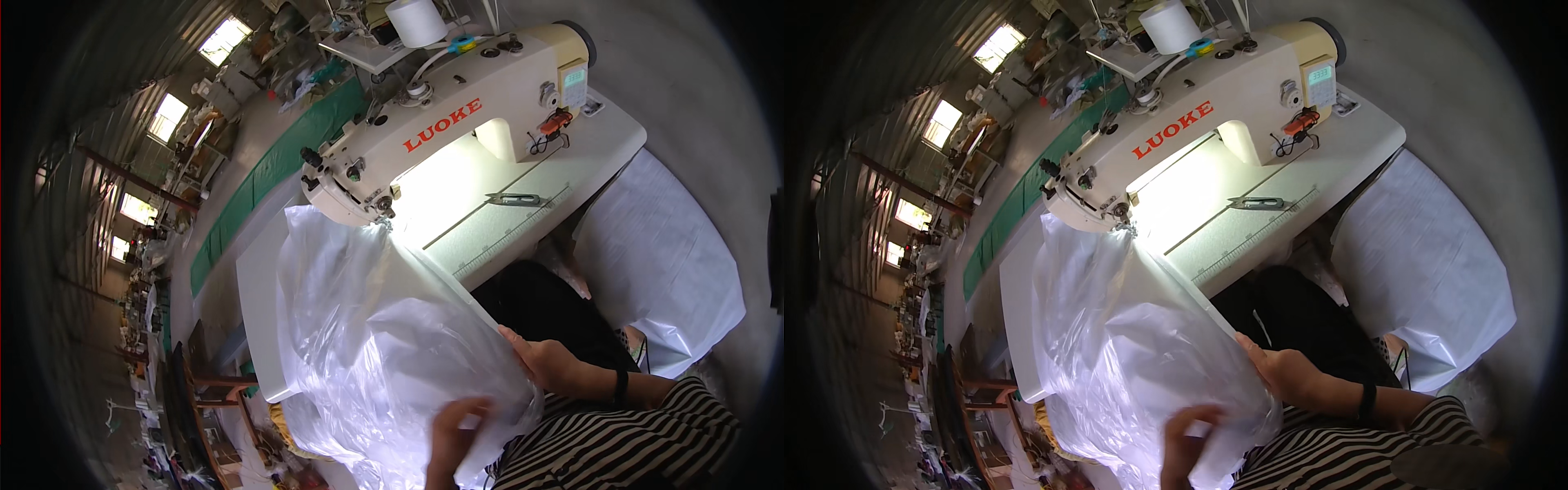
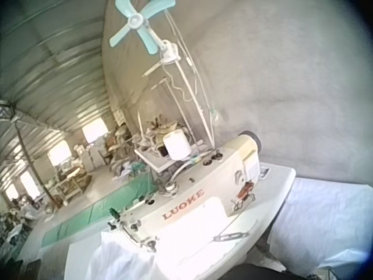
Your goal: The person is sewing large pieces of white plastic/fabric using an industrial sewing machine.
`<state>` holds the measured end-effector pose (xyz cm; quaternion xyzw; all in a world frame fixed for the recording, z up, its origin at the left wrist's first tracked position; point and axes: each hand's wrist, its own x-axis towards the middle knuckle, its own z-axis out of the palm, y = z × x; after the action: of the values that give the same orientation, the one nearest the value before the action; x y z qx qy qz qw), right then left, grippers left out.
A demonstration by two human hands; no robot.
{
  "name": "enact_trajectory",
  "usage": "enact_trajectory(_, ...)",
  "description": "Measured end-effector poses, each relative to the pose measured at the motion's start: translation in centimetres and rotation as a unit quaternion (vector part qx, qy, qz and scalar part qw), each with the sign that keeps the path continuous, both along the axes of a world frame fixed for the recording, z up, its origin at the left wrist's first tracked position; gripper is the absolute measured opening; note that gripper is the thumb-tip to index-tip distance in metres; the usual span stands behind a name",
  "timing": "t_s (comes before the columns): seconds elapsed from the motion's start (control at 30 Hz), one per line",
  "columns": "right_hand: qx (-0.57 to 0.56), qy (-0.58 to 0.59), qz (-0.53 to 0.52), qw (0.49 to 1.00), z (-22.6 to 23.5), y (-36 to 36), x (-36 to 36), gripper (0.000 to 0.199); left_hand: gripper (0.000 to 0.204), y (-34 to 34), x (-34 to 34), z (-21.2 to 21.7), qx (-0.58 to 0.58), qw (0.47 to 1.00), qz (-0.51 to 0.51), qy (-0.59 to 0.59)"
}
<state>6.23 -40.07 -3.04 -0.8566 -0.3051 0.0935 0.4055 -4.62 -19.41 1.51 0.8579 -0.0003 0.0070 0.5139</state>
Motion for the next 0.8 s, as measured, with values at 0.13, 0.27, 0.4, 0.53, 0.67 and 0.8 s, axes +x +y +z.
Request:
enact_trajectory(0.13, -0.117, -0.031, 0.042, 0.992, -0.6, -0.5, 0.1, 0.066, 0.059, 10.0, -1.8, -5.1, 0.34, 0.838, 0.404, -0.138)
enact_trajectory(0.27, -0.186, -0.085, 0.078, 0.976, -1.0, 0.5, -0.4, 0.068, 0.067, 12.2, -3.7, -16.3, -0.156, 0.892, 0.406, 0.123)
enact_trajectory(0.4, -0.18, -0.095, 0.08, 0.976, -1.1, 2.1, -1.1, 0.066, 0.054, 9.0, -3.9, -24.6, -0.022, 0.936, 0.281, 0.211)
enact_trajectory(0.53, -0.142, -0.093, 0.118, 0.978, -0.5, 3.4, -1.1, 0.068, 0.037, 12.9, -4.1, -21.2, 0.164, 0.873, 0.458, 0.014)
enact_trajectory(0.67, -0.167, -0.197, 0.109, 0.96, 0.2, 5.9, 0.4, 0.062, 0.034, 18.2, -3.7, -12.4, 0.22, 0.811, 0.521, -0.151)
enact_trajectory(0.8, -0.215, -0.249, 0.095, 0.939, 0.7, 9.0, 3.9, 0.061, 0.029, 19.2, 0.5, -5.4, 0.247, 0.803, 0.514, -0.172)
